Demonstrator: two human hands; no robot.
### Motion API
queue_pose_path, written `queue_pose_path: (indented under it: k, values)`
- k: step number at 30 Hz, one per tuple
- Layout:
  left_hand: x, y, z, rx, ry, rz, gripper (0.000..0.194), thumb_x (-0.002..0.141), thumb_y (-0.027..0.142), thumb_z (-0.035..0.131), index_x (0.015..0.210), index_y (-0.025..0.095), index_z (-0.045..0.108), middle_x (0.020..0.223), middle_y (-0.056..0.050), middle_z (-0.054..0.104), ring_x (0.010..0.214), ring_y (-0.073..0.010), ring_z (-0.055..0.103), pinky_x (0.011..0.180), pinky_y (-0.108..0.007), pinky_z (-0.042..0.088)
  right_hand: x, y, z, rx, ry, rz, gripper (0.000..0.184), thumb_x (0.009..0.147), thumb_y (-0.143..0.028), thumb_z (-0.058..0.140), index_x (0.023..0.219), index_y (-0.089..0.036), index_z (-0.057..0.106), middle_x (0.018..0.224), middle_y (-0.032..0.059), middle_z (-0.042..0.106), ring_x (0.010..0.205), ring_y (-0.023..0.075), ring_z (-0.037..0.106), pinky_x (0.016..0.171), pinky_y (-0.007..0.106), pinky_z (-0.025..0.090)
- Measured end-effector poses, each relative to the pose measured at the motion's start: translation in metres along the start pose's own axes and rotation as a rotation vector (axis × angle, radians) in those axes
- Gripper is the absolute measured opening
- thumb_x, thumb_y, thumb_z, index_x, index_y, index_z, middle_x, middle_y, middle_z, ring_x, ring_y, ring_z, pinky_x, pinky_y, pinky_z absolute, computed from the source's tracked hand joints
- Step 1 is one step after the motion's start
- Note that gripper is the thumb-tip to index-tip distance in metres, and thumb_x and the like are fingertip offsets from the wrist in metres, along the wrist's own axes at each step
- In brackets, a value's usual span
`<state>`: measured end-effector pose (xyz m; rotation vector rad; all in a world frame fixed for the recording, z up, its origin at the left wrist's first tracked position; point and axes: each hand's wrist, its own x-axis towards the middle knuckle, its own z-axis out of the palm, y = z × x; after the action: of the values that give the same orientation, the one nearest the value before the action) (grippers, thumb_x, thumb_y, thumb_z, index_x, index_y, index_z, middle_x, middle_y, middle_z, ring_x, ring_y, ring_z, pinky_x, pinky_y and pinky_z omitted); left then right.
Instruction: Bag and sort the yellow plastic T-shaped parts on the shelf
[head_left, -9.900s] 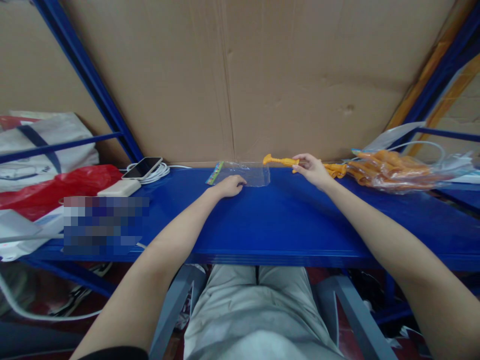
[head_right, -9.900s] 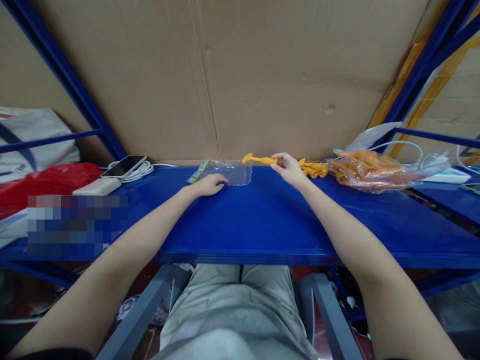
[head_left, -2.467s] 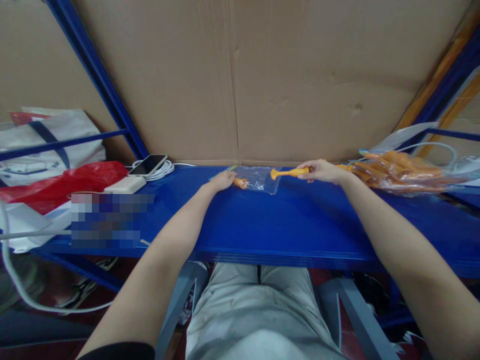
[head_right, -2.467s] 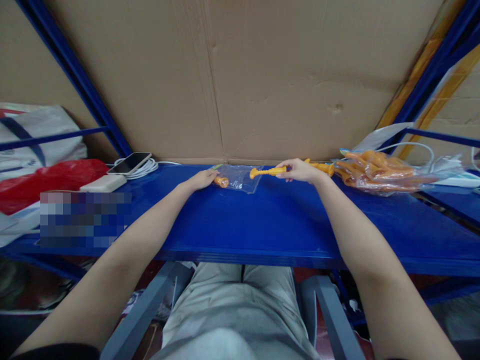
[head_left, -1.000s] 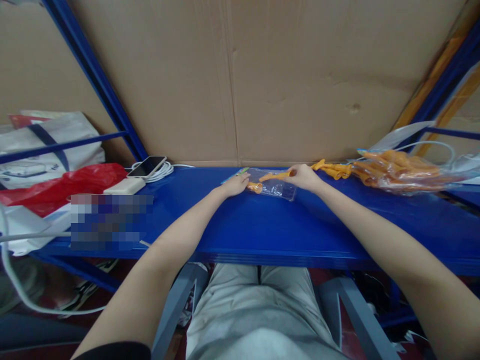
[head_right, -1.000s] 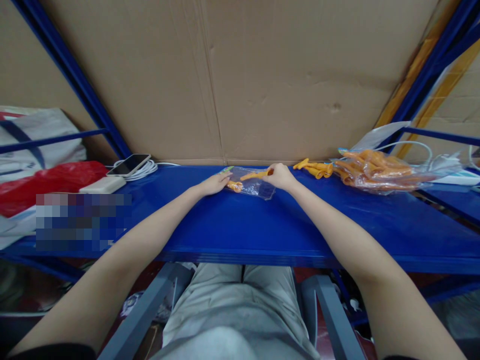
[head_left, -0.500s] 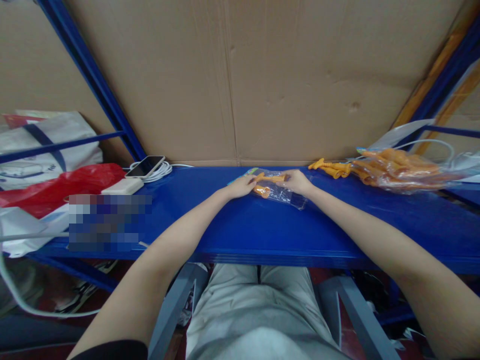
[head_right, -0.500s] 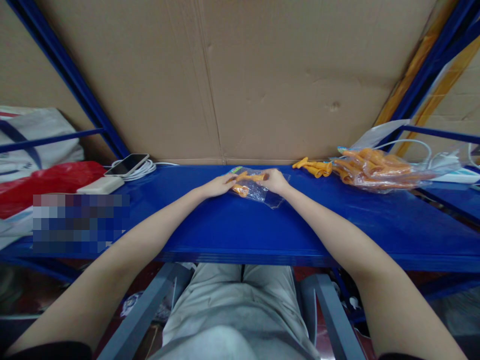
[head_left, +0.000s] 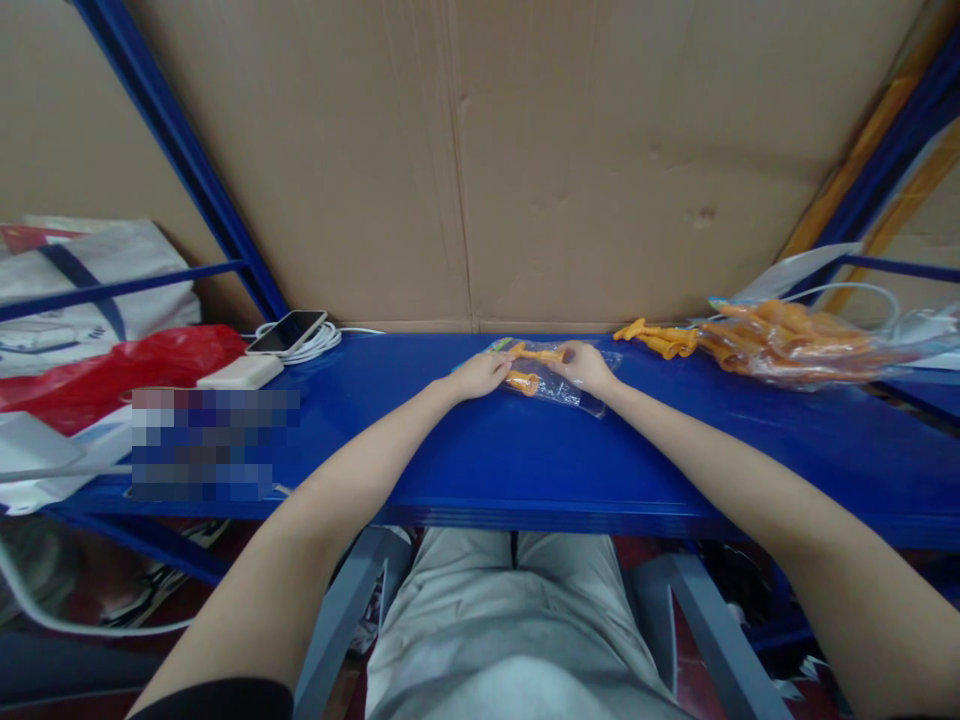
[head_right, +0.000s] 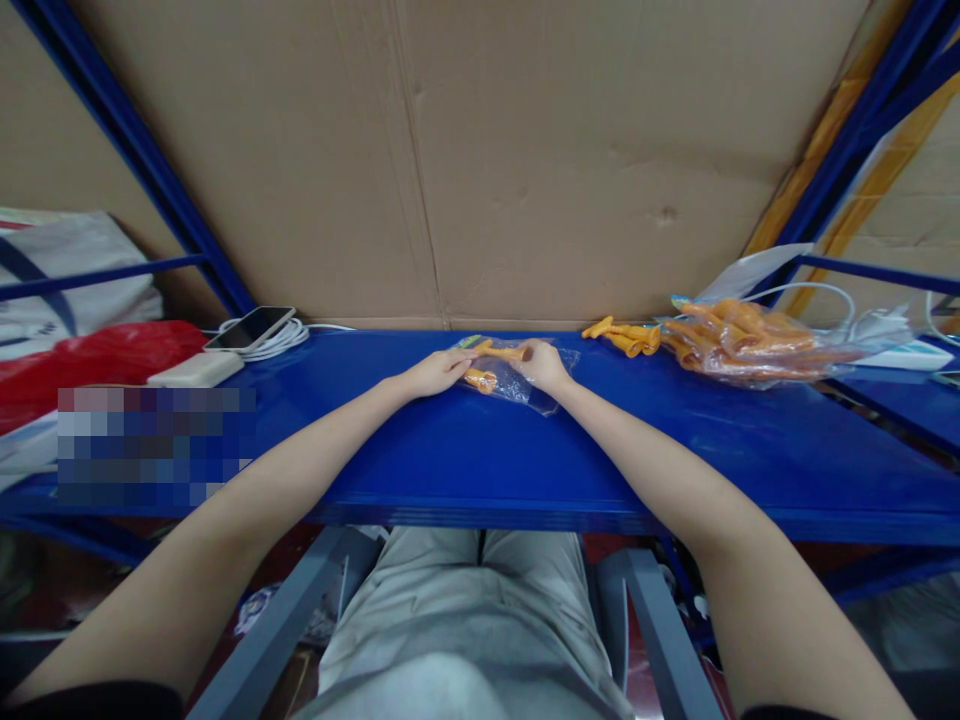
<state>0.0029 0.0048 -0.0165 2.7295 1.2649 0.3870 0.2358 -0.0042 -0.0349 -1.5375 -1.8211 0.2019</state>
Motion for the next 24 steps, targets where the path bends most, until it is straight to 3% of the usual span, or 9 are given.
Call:
queue_pose_path:
  k: [4, 9, 13, 16, 21, 24]
  values:
    - [0.000, -0.003, 0.000, -0.005, -0.007, -0.017, 0.051, 0.103, 0.035, 0.030, 0.138, 0.017, 0.063, 0.150, -0.006, 0.057, 0.144, -0.0225, 0.048, 0.125, -0.038, 0.031, -0.001, 0.002, 0.003, 0.156, -0.022, 0.034, 0.040, 0.080, -0.023, 0.073, 0.118, -0.013, 0.069, 0.114, 0.0143, 0.075, 0.098, 0.0246, 0.074, 0.088, 0.035, 0.059]
    - [0.001, -0.006, 0.000, 0.000, -0.038, -0.044, 0.055, 0.103, 0.036, 0.029, 0.145, 0.014, 0.056, 0.157, -0.008, 0.048, 0.149, -0.0217, 0.042, 0.126, -0.034, 0.027, 0.003, 0.006, 0.008, 0.289, -0.172, 0.054, 0.059, 0.078, -0.016, 0.076, 0.135, -0.014, 0.062, 0.122, 0.0185, 0.072, 0.109, 0.0297, 0.072, 0.093, 0.042, 0.059]
    - [0.001, -0.007, -0.001, -0.003, -0.061, -0.039, 0.057, 0.104, 0.035, 0.025, 0.149, 0.011, 0.050, 0.160, -0.010, 0.042, 0.152, -0.0199, 0.036, 0.126, -0.032, 0.023, 0.006, 0.011, 0.009, 0.355, -0.268, -0.069, 0.053, 0.077, -0.015, 0.076, 0.129, -0.016, 0.068, 0.132, 0.0147, 0.069, 0.122, 0.0301, 0.067, 0.108, 0.048, 0.051]
    - [0.002, -0.009, -0.001, -0.005, -0.062, -0.036, 0.056, 0.104, 0.036, 0.025, 0.151, 0.015, 0.049, 0.161, -0.009, 0.042, 0.152, -0.0194, 0.036, 0.126, -0.035, 0.023, 0.005, 0.012, 0.005, 0.390, -0.321, -0.166, 0.048, 0.079, -0.016, 0.073, 0.127, -0.017, 0.070, 0.135, 0.0106, 0.069, 0.126, 0.0276, 0.064, 0.113, 0.047, 0.046]
    - [0.002, -0.010, -0.002, 0.050, -0.087, -0.152, 0.054, 0.106, 0.038, 0.021, 0.151, 0.024, 0.048, 0.162, -0.007, 0.042, 0.152, -0.0251, 0.036, 0.124, -0.052, 0.026, 0.002, 0.004, -0.005, 0.170, -0.249, -0.146, 0.036, 0.078, -0.012, 0.071, 0.113, -0.018, 0.078, 0.125, 0.0095, 0.074, 0.119, 0.0286, 0.068, 0.109, 0.044, 0.049]
    - [-0.001, -0.012, -0.007, 0.102, -0.080, -0.236, 0.055, 0.106, 0.037, 0.019, 0.147, 0.024, 0.052, 0.161, -0.009, 0.043, 0.152, -0.0284, 0.035, 0.122, -0.058, 0.026, 0.003, 0.000, -0.014, 0.038, -0.185, -0.115, 0.027, 0.080, -0.013, 0.067, 0.102, -0.021, 0.081, 0.116, 0.0061, 0.077, 0.113, 0.0274, 0.071, 0.105, 0.042, 0.052]
